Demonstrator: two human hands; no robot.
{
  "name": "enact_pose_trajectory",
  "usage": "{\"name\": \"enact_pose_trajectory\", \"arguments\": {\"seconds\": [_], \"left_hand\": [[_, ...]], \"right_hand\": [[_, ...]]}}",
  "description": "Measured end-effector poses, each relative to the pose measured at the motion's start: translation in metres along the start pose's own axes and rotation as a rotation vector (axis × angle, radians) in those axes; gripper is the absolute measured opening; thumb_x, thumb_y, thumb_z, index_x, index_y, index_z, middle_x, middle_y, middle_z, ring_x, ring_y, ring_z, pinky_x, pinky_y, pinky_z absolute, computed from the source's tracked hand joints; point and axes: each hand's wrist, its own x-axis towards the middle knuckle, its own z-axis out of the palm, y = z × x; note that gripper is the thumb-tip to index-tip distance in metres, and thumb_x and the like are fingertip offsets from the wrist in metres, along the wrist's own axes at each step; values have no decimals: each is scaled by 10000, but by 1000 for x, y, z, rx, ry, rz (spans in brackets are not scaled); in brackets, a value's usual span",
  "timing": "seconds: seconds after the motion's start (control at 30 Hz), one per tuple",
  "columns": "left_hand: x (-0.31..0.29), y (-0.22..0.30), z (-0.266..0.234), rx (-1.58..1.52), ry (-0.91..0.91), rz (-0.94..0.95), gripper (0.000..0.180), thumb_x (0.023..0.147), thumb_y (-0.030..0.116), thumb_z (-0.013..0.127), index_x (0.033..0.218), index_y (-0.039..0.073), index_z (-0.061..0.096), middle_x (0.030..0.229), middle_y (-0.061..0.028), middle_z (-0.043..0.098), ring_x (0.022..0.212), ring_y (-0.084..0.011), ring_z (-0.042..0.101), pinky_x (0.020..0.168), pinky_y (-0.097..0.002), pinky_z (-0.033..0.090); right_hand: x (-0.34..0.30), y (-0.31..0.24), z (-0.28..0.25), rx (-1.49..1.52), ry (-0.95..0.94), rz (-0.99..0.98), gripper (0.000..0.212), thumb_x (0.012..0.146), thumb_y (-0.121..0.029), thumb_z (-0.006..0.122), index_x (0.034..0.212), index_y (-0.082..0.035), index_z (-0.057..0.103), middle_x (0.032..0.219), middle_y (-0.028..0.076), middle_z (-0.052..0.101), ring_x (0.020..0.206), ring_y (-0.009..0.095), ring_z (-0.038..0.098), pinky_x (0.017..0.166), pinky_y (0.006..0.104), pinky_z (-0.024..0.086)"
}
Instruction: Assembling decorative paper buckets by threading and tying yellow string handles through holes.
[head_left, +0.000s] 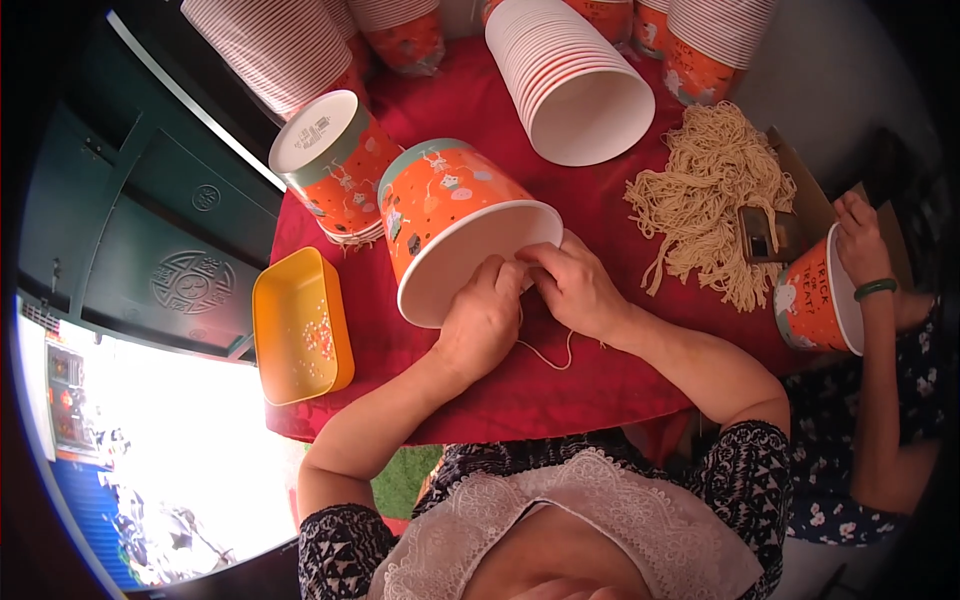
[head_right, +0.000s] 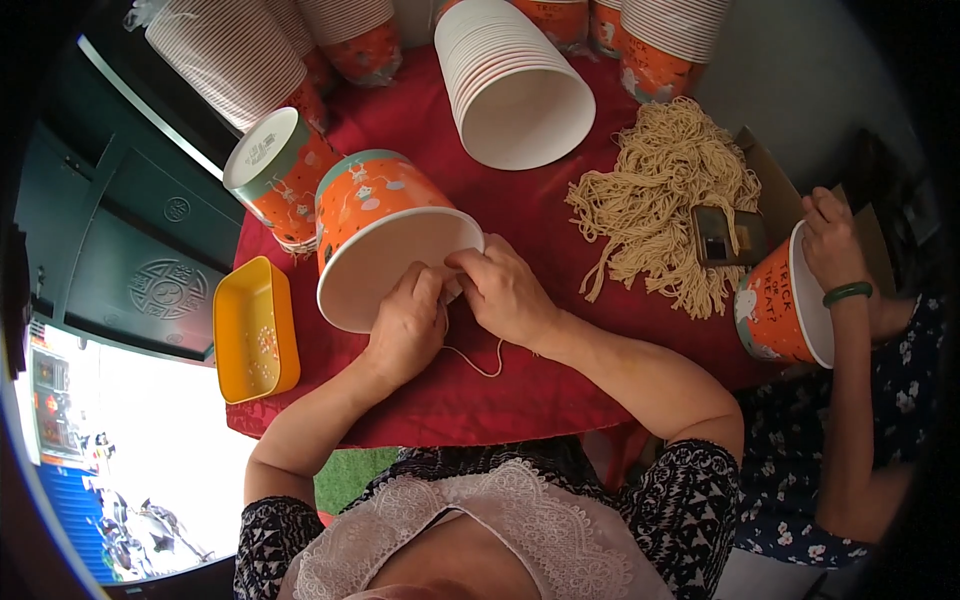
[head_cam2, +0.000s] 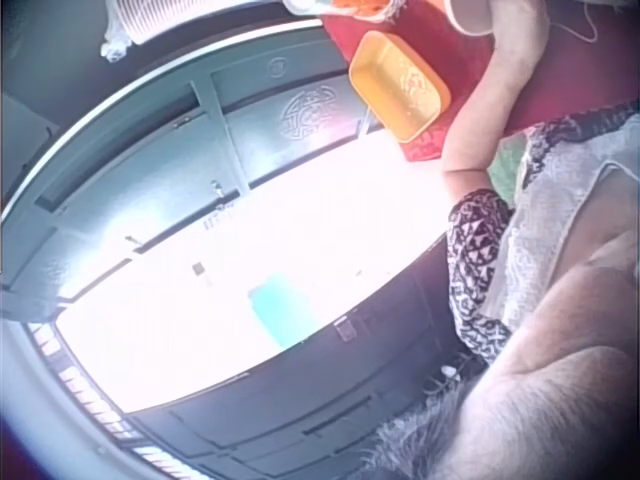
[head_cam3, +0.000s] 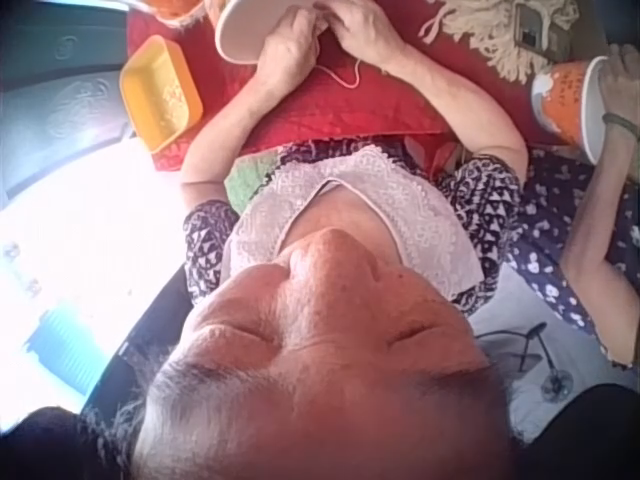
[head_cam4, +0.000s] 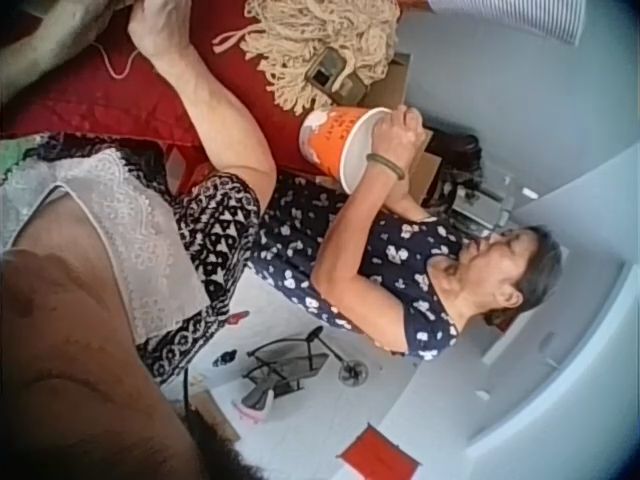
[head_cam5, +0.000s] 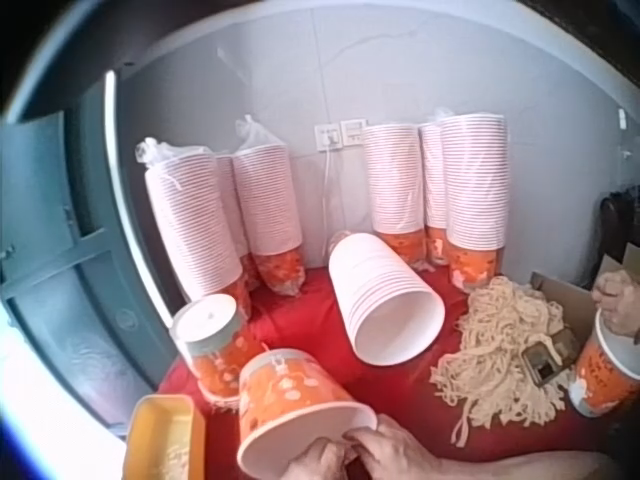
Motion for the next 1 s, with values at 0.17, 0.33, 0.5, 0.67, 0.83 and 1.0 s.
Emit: {"name": "enact_pose_trajectory", "arguments": {"seconds": [0.17, 0.33, 0.5, 0.67, 0.83, 1.0], "left_hand": [[-3, 0, -1, 204, -86, 11, 199, 773, 10, 583, 958, 5, 511, 901, -175, 535, 820, -345, 590, 691, -423, 519], [-6, -5, 5, 288, -137, -7, 202, 785, 31, 573, 964, -16, 492, 893, -183, 537, 806, -345, 598, 678, -417, 522], [-10, -11, 9, 247, -117, -10, 211, 807, 40, 569, 986, -18, 474, 892, -189, 552, 787, -335, 604, 665, -420, 517], [-11, -12, 10, 252, -83, 19, 166, 843, 48, 570, 968, 4, 470, 881, -178, 557, 786, -331, 604, 647, -419, 510], [-13, -11, 9, 243, -99, 13, 159, 848, 53, 584, 951, 18, 467, 860, -167, 560, 773, -324, 604, 636, -422, 505], [-14, -10, 5, 165, -82, -24, 160, 854, 59, 613, 944, 28, 485, 833, -164, 574, 742, -343, 610, 644, -429, 511]], "right_hand": [[0, 1, 0, 14, -16, 24, 249, 794, 51, 605, 1035, 2, 642, 1009, 211, 613, 981, 387, 584, 850, 455, 499], [1, 1, 0, 30, -34, 24, 273, 793, 56, 583, 1054, -3, 641, 1034, 218, 612, 1001, 392, 578, 866, 457, 494], [0, 2, 0, 34, -51, -14, 309, 803, 49, 569, 1099, -15, 630, 1080, 224, 609, 1041, 401, 569, 894, 459, 493], [1, 9, -2, 109, -112, -10, 284, 829, 33, 559, 1100, -13, 630, 1084, 230, 610, 1040, 408, 572, 894, 464, 494], [4, 6, -8, 123, -169, -36, 238, 846, 9, 572, 1078, 0, 627, 1064, 243, 611, 1023, 411, 577, 879, 466, 495], [4, -3, -12, 65, -178, 12, 120, 834, -28, 637, 948, -10, 605, 961, 228, 614, 962, 409, 580, 833, 469, 494]]}}
